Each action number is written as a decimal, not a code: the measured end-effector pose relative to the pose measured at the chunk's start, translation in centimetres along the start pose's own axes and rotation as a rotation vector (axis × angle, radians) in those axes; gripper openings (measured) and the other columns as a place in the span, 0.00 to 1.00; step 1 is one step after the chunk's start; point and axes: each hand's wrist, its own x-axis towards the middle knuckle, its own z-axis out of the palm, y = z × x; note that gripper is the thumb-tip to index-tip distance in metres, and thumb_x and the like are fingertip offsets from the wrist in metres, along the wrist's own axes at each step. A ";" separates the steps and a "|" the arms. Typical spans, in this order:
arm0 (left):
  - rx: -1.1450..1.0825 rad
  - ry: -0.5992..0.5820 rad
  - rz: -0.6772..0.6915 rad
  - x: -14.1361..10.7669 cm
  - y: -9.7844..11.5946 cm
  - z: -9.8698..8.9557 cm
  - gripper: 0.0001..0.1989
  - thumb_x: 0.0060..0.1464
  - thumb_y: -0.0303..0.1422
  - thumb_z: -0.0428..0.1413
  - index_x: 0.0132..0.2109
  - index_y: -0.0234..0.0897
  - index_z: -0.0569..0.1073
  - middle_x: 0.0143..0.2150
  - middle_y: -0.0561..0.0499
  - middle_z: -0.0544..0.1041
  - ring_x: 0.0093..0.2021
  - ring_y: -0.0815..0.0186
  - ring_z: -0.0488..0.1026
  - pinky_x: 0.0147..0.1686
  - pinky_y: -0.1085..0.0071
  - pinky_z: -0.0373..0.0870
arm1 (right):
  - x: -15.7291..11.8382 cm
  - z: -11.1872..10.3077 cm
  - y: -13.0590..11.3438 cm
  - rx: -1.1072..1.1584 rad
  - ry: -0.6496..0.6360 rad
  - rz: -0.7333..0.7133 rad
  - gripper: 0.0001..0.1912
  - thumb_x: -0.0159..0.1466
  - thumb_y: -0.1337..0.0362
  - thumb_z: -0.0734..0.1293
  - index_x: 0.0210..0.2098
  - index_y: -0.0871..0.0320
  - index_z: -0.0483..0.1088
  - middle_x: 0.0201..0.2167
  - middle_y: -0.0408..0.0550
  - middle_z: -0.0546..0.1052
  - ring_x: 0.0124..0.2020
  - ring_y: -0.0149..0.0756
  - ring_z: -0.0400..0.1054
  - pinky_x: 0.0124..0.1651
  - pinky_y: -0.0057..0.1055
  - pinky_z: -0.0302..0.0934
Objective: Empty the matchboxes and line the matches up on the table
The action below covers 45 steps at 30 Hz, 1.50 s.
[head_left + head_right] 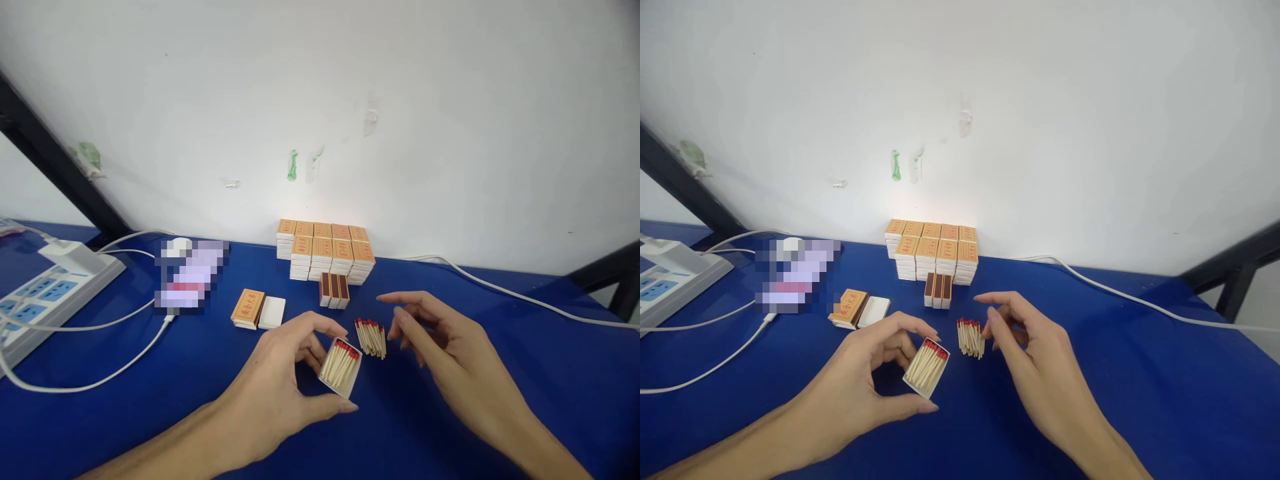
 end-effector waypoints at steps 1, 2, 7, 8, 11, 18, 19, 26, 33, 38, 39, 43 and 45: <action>-0.011 -0.004 0.003 0.0 0.0 0.1 0.33 0.48 0.33 0.79 0.59 0.46 0.77 0.38 0.56 0.82 0.39 0.61 0.81 0.45 0.61 0.78 | -0.4 0.3 -0.4 0.075 -0.042 -0.001 0.22 0.76 0.42 0.65 0.59 0.48 0.75 0.36 0.44 0.79 0.34 0.38 0.72 0.35 0.34 0.66; -0.019 -0.002 0.017 -0.1 0.0 0.1 0.33 0.48 0.32 0.79 0.59 0.46 0.78 0.38 0.56 0.82 0.39 0.61 0.81 0.46 0.61 0.78 | -0.8 0.7 -0.9 0.151 -0.097 0.005 0.22 0.77 0.42 0.65 0.58 0.49 0.76 0.35 0.44 0.79 0.33 0.37 0.72 0.35 0.33 0.67; -0.120 -0.012 0.116 -0.2 0.2 0.2 0.33 0.48 0.30 0.79 0.60 0.49 0.81 0.48 0.52 0.83 0.41 0.63 0.80 0.46 0.62 0.78 | -2.2 2.2 -2.4 0.374 -0.270 0.037 0.20 0.78 0.44 0.66 0.51 0.51 0.79 0.33 0.44 0.80 0.34 0.36 0.74 0.39 0.33 0.70; -0.158 -0.023 0.112 -0.2 0.3 0.2 0.33 0.47 0.30 0.80 0.60 0.49 0.82 0.50 0.51 0.82 0.42 0.63 0.80 0.47 0.63 0.78 | -2.4 2.4 -2.5 0.407 -0.266 0.048 0.20 0.77 0.44 0.66 0.51 0.51 0.80 0.33 0.44 0.80 0.33 0.36 0.74 0.39 0.32 0.70; -0.269 -0.060 0.053 -0.2 0.6 0.1 0.34 0.46 0.29 0.80 0.60 0.47 0.82 0.48 0.50 0.83 0.43 0.63 0.80 0.48 0.62 0.77 | -2.4 2.9 -2.9 0.517 -0.274 0.103 0.20 0.75 0.44 0.69 0.50 0.52 0.81 0.33 0.45 0.81 0.31 0.37 0.75 0.36 0.33 0.71; -0.331 -0.018 0.027 -0.1 0.5 0.2 0.33 0.47 0.31 0.80 0.59 0.46 0.81 0.40 0.54 0.82 0.41 0.63 0.78 0.46 0.63 0.75 | -3.1 3.9 -4.4 0.830 -0.221 0.382 0.21 0.65 0.42 0.78 0.45 0.53 0.84 0.40 0.52 0.85 0.40 0.47 0.80 0.47 0.45 0.77; -0.311 0.015 0.038 -0.1 0.4 0.2 0.32 0.47 0.32 0.81 0.58 0.46 0.81 0.40 0.54 0.83 0.41 0.63 0.78 0.46 0.64 0.74 | -3.1 4.0 -4.5 0.862 -0.224 0.420 0.21 0.65 0.43 0.79 0.45 0.52 0.84 0.42 0.53 0.86 0.43 0.49 0.81 0.50 0.47 0.77; -0.159 0.145 0.150 -0.3 -0.2 -0.1 0.32 0.45 0.34 0.82 0.57 0.56 0.83 0.54 0.54 0.82 0.52 0.60 0.78 0.54 0.62 0.74 | -2.7 4.5 -3.9 1.039 -0.355 0.465 0.17 0.68 0.50 0.77 0.47 0.55 0.84 0.46 0.56 0.86 0.51 0.53 0.81 0.55 0.48 0.75; 0.114 0.140 0.350 -0.2 0.1 -0.4 0.33 0.53 0.27 0.76 0.63 0.56 0.82 0.58 0.51 0.79 0.58 0.57 0.79 0.59 0.58 0.77 | -1.7 6.5 -4.9 1.038 -0.349 0.527 0.21 0.71 0.45 0.73 0.44 0.57 0.84 0.36 0.53 0.85 0.39 0.43 0.81 0.48 0.40 0.75; 0.368 0.037 0.468 -0.6 0.0 -0.9 0.34 0.65 0.27 0.66 0.73 0.59 0.72 0.65 0.49 0.74 0.60 0.56 0.75 0.61 0.55 0.77 | -1.8 7.2 -6.3 1.107 -0.282 0.611 0.16 0.70 0.48 0.74 0.39 0.54 0.82 0.33 0.46 0.82 0.31 0.34 0.74 0.41 0.32 0.74; 0.412 0.008 0.481 -0.7 0.0 -1.0 0.35 0.67 0.27 0.64 0.75 0.60 0.69 0.66 0.48 0.73 0.60 0.55 0.73 0.60 0.54 0.77 | -1.9 7.3 -6.2 1.122 -0.284 0.608 0.14 0.70 0.50 0.74 0.39 0.54 0.82 0.34 0.46 0.83 0.31 0.34 0.74 0.41 0.31 0.73; 0.620 -0.078 0.550 -0.9 0.3 -1.2 0.37 0.73 0.28 0.59 0.80 0.56 0.58 0.69 0.44 0.71 0.58 0.53 0.71 0.56 0.54 0.78 | -2.0 7.5 -5.1 1.132 -0.266 0.622 0.11 0.68 0.54 0.73 0.40 0.55 0.82 0.37 0.46 0.83 0.33 0.34 0.74 0.36 0.29 0.71; 0.693 -0.090 0.588 -0.9 0.6 -1.2 0.34 0.74 0.29 0.57 0.80 0.54 0.58 0.69 0.42 0.72 0.56 0.53 0.72 0.54 0.53 0.78 | -2.1 7.5 -4.8 1.109 -0.243 0.643 0.11 0.67 0.54 0.74 0.39 0.55 0.81 0.34 0.46 0.82 0.31 0.35 0.73 0.32 0.29 0.68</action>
